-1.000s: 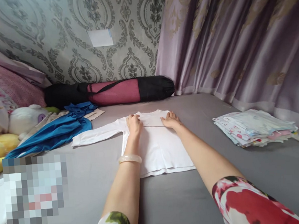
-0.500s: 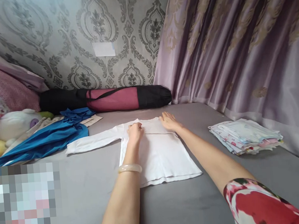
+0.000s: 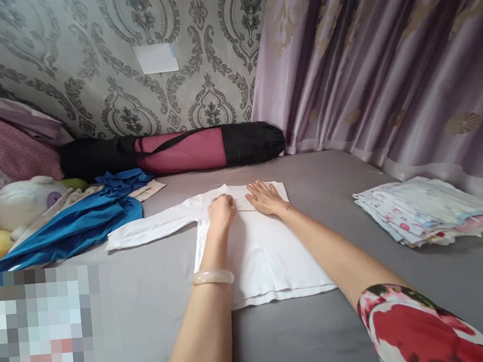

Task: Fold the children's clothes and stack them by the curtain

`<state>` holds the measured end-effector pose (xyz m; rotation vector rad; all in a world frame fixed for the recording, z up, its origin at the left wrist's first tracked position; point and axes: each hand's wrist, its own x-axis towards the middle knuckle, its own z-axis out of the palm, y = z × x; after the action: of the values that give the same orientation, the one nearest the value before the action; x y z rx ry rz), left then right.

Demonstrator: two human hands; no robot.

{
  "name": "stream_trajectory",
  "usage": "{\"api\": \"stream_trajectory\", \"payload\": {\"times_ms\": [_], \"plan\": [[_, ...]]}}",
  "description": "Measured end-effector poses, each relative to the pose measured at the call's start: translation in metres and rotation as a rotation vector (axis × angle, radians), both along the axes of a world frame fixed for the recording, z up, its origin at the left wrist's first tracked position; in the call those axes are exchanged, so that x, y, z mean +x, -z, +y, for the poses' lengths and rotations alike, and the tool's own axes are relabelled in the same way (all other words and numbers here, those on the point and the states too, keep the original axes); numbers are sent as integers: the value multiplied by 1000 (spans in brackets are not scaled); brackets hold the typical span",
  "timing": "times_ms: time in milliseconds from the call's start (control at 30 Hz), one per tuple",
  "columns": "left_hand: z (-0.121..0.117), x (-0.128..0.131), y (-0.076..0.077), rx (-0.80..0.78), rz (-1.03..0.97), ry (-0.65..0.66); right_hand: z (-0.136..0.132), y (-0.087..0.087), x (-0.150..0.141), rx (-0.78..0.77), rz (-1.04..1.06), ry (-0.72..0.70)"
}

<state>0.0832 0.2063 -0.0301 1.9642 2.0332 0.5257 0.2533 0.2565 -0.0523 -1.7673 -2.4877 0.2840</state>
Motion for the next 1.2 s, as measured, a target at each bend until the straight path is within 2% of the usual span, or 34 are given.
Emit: {"api": "stream_trajectory", "payload": {"times_ms": [133,300,400,467,533,700,833,967,1100,1200], "plan": [[-3,-1,-6,-60,21,-12,-1,0,0,-14,12,-1],[-6,-4,-15,-162,49,-2,-3,-11,5,-63,46,-20],[-7,-6,-25,-228,35,-10,-4,-16,15,7,69,38],[-8,-9,-33,-235,7,-22,-5,-15,22,74,51,126],[-9,-13,-42,-221,-19,-44,-6,-9,27,69,14,186],[-13,-23,-55,-176,-84,-72,-4,4,31,31,-16,201],[-13,-25,-53,-208,-89,-54,-4,2,32,1,-15,206],[-10,-26,-46,-234,-60,-46,-5,-10,31,-53,-19,207],[-6,-27,-37,-228,-97,-52,-8,-18,9,2,1,179],[-3,-29,-30,-166,-187,-91,-10,-13,-15,-1,56,184]]}}
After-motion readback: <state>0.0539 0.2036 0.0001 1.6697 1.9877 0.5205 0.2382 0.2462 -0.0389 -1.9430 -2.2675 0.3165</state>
